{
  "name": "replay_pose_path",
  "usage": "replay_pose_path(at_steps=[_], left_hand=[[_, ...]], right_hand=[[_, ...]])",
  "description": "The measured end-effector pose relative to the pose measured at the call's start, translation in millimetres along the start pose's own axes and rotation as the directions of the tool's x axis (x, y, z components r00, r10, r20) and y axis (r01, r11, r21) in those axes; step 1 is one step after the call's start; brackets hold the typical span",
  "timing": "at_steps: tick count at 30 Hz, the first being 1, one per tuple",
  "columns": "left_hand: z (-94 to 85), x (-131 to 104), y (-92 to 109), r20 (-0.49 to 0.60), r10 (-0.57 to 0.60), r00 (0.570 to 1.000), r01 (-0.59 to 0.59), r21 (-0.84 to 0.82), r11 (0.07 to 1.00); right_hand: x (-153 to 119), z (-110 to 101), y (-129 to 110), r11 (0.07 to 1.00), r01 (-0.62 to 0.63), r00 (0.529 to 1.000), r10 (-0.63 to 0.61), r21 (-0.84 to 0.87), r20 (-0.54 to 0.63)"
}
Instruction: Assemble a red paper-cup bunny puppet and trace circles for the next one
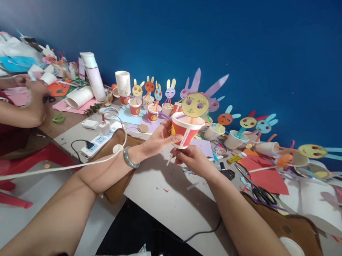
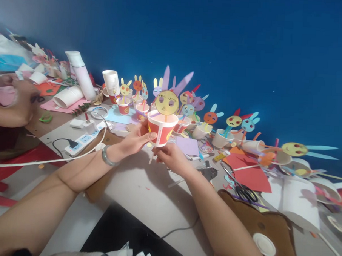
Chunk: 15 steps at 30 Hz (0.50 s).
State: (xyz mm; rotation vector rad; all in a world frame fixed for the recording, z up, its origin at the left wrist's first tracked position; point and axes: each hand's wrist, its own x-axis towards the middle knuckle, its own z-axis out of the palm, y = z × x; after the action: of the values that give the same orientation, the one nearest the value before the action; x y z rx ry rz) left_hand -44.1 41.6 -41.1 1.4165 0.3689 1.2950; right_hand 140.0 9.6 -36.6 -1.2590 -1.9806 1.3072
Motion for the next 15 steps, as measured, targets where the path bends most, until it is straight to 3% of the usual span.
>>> replay_pose_path(at_steps=[5, 9, 15], left_hand=[[0.3, 0.6, 0.2, -0.036, 0.036, 0.999, -0.037, -0.006, 0.999], [0.2, -0.2, -0.4, 0.005, -0.001, 1.0, 0.001, -0.006, 1.0], [-1.8, 0.7, -0.6, -0.02, 0.017, 1.0, -0.017, 0.004, 1.0]], right_hand=[[-0.7, -0.3, -0.3, 1.0, -0.016, 0.998, 0.017, -0.017, 0.068], [0.2, -0.2, 1.7, 1.0, 0.002, 1.0, -0.002, -0.011, -0.003], [0.0, -0.1, 1.1, 1.0, -0.018, 1.0, 0.019, -0.012, 0.021]])
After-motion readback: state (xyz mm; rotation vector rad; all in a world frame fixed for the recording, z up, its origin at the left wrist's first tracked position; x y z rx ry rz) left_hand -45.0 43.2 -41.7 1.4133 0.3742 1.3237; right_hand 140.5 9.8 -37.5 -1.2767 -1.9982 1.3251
